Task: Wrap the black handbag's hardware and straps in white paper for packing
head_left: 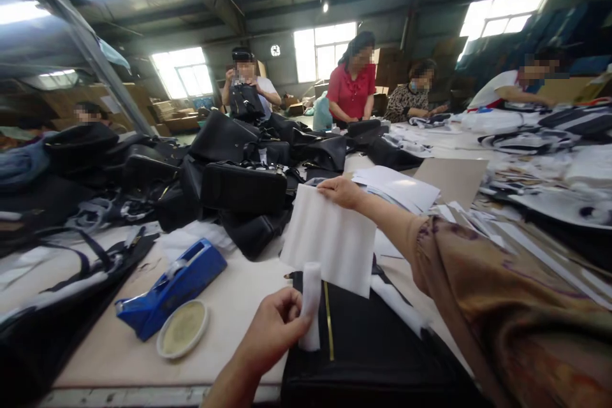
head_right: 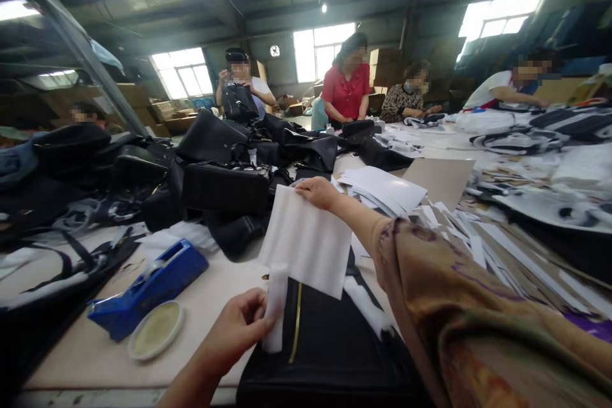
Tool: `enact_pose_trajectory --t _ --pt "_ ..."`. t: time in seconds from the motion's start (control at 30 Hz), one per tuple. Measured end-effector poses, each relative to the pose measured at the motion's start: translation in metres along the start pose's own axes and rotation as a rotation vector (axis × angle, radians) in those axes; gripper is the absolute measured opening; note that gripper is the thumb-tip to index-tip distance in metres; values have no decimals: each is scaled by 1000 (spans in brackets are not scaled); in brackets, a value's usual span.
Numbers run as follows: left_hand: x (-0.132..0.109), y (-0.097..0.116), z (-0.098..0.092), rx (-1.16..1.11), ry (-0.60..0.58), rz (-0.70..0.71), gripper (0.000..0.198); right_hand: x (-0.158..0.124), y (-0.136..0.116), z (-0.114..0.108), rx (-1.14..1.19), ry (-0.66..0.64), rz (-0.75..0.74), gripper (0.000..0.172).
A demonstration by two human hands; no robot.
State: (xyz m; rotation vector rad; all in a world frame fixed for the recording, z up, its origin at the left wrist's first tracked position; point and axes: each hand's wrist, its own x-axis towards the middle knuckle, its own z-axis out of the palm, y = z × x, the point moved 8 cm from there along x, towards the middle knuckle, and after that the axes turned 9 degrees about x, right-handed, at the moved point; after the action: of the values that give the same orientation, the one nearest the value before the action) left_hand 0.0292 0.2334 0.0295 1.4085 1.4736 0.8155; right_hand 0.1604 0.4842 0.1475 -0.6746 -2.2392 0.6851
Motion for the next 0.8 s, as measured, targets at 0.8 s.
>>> enact_pose_trajectory --t 0.8 --pt "20 -40 -20 102 280 -179 43 -225 -39 10 -392 -273 578 69"
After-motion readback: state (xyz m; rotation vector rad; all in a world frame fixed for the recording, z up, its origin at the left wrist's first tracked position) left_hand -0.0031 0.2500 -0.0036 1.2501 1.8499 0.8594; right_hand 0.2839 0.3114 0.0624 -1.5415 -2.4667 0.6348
